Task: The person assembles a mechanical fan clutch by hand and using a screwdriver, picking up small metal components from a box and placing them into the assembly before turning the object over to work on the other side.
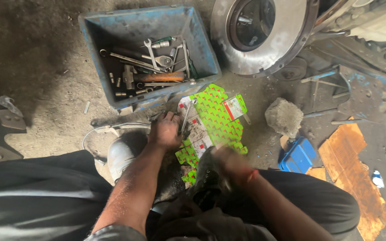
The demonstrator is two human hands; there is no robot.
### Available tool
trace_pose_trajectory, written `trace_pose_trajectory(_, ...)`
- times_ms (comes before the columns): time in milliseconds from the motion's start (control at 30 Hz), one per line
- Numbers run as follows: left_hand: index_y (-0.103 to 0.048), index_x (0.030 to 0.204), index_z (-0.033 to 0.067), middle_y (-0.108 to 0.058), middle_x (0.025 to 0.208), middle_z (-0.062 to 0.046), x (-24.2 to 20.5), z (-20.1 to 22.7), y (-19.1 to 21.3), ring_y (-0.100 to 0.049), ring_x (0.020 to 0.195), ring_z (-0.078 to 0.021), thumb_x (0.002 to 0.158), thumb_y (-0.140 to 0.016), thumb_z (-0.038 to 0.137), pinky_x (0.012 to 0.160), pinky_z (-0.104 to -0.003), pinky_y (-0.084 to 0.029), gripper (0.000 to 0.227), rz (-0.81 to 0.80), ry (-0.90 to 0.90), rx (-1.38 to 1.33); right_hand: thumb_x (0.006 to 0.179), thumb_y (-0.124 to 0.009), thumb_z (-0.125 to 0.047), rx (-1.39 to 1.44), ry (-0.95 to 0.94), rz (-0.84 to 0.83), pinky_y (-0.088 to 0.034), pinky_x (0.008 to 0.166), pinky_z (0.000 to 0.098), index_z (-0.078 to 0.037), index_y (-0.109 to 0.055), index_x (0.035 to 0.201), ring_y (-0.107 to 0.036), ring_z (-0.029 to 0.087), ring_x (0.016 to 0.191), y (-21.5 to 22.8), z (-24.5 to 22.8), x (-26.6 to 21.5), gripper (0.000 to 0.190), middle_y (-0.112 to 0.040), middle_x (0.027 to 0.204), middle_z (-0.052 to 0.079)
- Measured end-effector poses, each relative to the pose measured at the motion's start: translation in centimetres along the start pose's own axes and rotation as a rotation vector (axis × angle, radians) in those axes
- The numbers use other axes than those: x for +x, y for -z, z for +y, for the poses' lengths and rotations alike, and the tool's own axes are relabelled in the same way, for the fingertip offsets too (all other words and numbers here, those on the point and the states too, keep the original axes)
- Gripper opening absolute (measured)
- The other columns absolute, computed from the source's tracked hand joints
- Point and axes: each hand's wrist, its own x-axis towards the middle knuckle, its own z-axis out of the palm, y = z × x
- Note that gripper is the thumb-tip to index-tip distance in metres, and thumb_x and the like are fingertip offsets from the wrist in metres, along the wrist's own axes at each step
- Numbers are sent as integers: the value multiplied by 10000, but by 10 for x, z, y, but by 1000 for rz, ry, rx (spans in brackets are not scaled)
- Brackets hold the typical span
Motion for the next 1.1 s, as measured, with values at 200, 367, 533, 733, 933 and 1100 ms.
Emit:
trace_pose_trajectory(200, -600, 1254, 86, -582, 1245, -169, 9, 0, -4, -554, 1152, -403, 654, -800, 304, 971, -490, -511, 669, 114, -50, -105, 992, -575, -463, 184, -161, 72, -497, 936, 407, -49, -664, 1174, -637, 280, 1038, 55, -48, -7, 462, -707, 1036, 111)
trace_pose_trajectory(367, -599, 1219, 66, -586, 1277, -157, 16, -5, -20, -550, 1212, -392, 667, -771, 304, 1006, -472, -508, 624, 42, 2, -22, 1009, -568, -470, 533, -393, 463, -474, 829, 390, -70, -640, 1109, -599, 249, 914, 58, -34, 5, 419, -654, 943, 83)
trace_pose_trajectory(533, -599, 1227, 37, -574, 1323, -230, 8, -8, -31, -558, 1170, -437, 626, -812, 467, 964, -529, -477, 768, 302, -130, 75, 1025, -562, -476, -67, 124, -220, -450, 722, 373, -91, -616, 1044, -561, 218, 790, 19, -44, 4, 390, -602, 849, 55)
trace_pose_trajectory(733, -578, 1324, 60, -564, 1357, -178, 1, -4, -27, -556, 1202, -405, 663, -782, 393, 1041, -514, -464, 768, -4, 8, 11, 1045, -554, -484, 338, -283, 219, -423, 594, 352, -116, -587, 965, -516, 182, 642, 73, -35, 14, 378, -539, 737, 21)
trace_pose_trajectory(933, -620, 1300, 29, -609, 1342, -224, 20, -10, -27, -570, 1258, -394, 711, -754, 460, 1126, -490, -442, 742, -13, -36, 64, 1018, -606, -370, 62, 226, 291, -457, 619, 355, -140, -611, 894, -553, 203, 691, 21, -27, 19, 262, -559, 779, 41)
trace_pose_trajectory(1100, -632, 1291, 81, -587, 1353, -190, 19, -11, -28, -494, 1339, -403, 782, -760, 490, 1161, -485, -418, 665, -58, -16, 143, 965, -634, -284, -25, 313, -35, -524, 740, 404, -62, -654, 1044, -668, 276, 804, -4, -36, 10, 237, -671, 862, 117)
